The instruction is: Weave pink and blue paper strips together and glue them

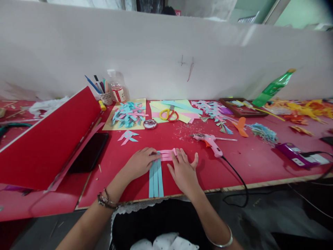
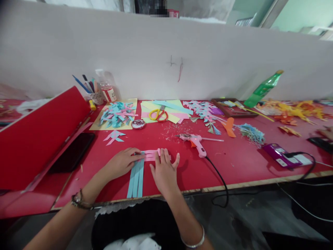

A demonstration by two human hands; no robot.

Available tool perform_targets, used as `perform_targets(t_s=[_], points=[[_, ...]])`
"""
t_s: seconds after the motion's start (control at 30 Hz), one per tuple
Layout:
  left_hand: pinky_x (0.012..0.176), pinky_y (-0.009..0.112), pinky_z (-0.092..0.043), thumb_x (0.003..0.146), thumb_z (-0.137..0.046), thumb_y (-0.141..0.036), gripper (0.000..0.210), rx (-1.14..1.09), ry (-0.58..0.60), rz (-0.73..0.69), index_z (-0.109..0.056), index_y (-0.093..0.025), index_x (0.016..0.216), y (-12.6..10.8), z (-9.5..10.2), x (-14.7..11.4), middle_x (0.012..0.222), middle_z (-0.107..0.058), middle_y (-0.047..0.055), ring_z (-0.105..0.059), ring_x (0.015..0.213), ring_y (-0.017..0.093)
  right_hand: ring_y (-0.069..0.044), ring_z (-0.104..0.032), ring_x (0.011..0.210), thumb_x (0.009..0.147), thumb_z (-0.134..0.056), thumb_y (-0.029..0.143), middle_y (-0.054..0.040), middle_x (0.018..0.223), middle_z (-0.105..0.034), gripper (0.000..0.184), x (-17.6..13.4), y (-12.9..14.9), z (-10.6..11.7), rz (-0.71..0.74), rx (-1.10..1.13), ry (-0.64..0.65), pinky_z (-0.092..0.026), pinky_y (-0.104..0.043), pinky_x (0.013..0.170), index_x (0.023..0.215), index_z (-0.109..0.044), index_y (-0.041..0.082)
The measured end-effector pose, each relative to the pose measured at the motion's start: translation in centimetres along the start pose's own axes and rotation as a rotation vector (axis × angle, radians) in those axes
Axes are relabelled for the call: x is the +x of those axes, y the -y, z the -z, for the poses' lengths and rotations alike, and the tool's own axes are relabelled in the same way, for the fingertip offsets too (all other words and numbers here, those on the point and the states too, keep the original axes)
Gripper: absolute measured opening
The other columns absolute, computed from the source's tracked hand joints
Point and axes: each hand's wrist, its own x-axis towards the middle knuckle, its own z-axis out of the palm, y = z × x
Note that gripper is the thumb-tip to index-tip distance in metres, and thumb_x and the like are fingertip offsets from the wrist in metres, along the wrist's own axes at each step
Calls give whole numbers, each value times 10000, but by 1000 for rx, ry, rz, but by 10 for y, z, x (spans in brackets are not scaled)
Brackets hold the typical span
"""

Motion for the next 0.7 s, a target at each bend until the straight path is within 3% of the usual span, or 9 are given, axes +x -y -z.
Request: perform_targets(t_s=[0.2,0.47,0.7], points=[[833,300,-395,815,-364,-175,276,-55,-28,30,-511,-202,1047,-1,1,5,1000,-547,53,-490,952,164,-217,-438,1056,801,-384,248,-81,1144,-512,304,13,-1,9,-8,112,-48,18,-543,954,1080,-506,242],[803,292,-406,834,-364,-247,252,-67,-66,94,-492,-172,1038,-5,3,6,996,-563,64,-510,930,170,-192,-515,892,779,-405,165,-54,974,-547,287,28,-16,10,-113,196,-46,-218,-417,838,1036,-513,233],[741,288,-412,779,-465,-264,208,1,-27,146,-529,-171,954,-10,4,15,907,-560,60,-520,862,176,-183,-531,877,791,-410,207,-64,1007,-541,281,32,-31,17,5,242,41,-244,-366,804,1049,-517,234]])
